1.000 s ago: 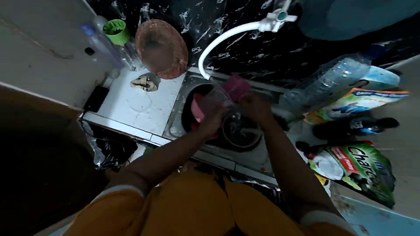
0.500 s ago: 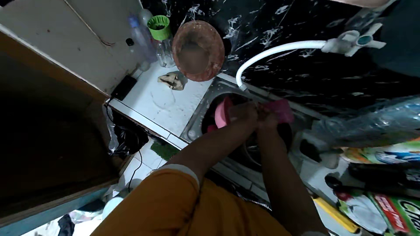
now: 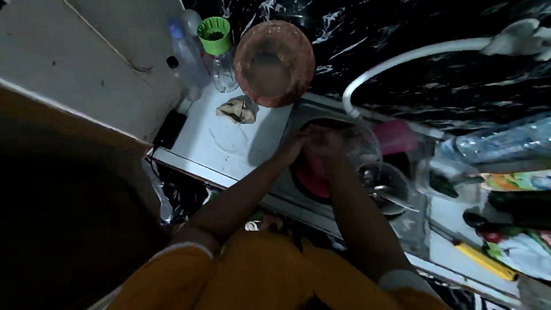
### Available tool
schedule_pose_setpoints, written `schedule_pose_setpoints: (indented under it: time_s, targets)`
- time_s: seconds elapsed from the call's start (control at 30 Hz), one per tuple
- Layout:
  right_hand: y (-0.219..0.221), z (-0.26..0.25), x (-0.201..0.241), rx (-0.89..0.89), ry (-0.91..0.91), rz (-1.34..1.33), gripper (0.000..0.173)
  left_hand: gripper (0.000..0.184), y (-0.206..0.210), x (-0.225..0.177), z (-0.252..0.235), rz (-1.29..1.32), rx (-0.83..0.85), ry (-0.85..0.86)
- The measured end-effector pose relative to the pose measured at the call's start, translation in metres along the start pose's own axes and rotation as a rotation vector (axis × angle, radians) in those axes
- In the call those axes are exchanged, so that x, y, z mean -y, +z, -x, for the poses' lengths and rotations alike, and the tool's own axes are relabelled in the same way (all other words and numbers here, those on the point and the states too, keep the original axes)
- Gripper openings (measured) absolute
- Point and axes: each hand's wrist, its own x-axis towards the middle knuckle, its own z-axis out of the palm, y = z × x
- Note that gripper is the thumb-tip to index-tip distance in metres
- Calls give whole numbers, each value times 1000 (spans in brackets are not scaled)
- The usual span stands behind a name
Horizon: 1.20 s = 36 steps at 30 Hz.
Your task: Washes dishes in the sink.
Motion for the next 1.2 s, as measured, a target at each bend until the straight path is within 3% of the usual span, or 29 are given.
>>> schedule_pose_setpoints:
  time_s: [0.07, 0.13, 0.2, 0.23, 0.33, 0.4, 0.47, 0.63, 0.77, 0.83, 0.9, 1.0, 1.1, 1.2]
  targets:
    - [40, -2, -15, -95, -40, 234, 19, 47, -46, 2, 24, -44, 85, -153]
    - [72, -3, -37, -196, -157, 790, 31, 50, -81, 21, 45, -248, 260, -239]
    - [108, -9, -57, -257, -230, 1283, 41, 50, -107, 44, 62, -528, 402, -213]
    - [123, -16, -72, -262, -332, 1398, 40, 51, -117, 53, 71, -623, 422, -184]
    - [164, -47, -119, 48, -698, 1567, 39, 53, -150, 61, 102, -667, 460, -163]
    - [189, -68, -145, 214, -711, 1712, 51, 51, -173, 63, 124, -591, 480, -178]
    - [200, -86, -159, 215, -666, 1737, 55, 49, -194, 69, 143, -502, 443, -190]
    - [219, -77, -137, 2, -471, 1610, 46, 41, -230, 87, 182, -269, 240, -261]
    - [218, -20, -125, -175, -451, 1100, 50, 37, -249, 111, 205, -103, 85, -246]
    - [179, -1, -117, -294, -452, 731, 47, 39, -256, 116, 212, -77, 28, -264]
    - [112, 9, -98, -482, -513, 444, 43, 41, -263, 114, 216, -67, -16, -275]
    - [5, 19, -35, -608, -606, 140, 42, 42, -272, 114, 216, -55, -49, -248]
    - [-67, 13, 20, -357, -618, -188, 34, 41, -275, 114, 210, -72, -61, -274]
    - [-84, 9, 45, -202, -563, -363, 38, 42, -268, 106, 195, -98, -66, -283]
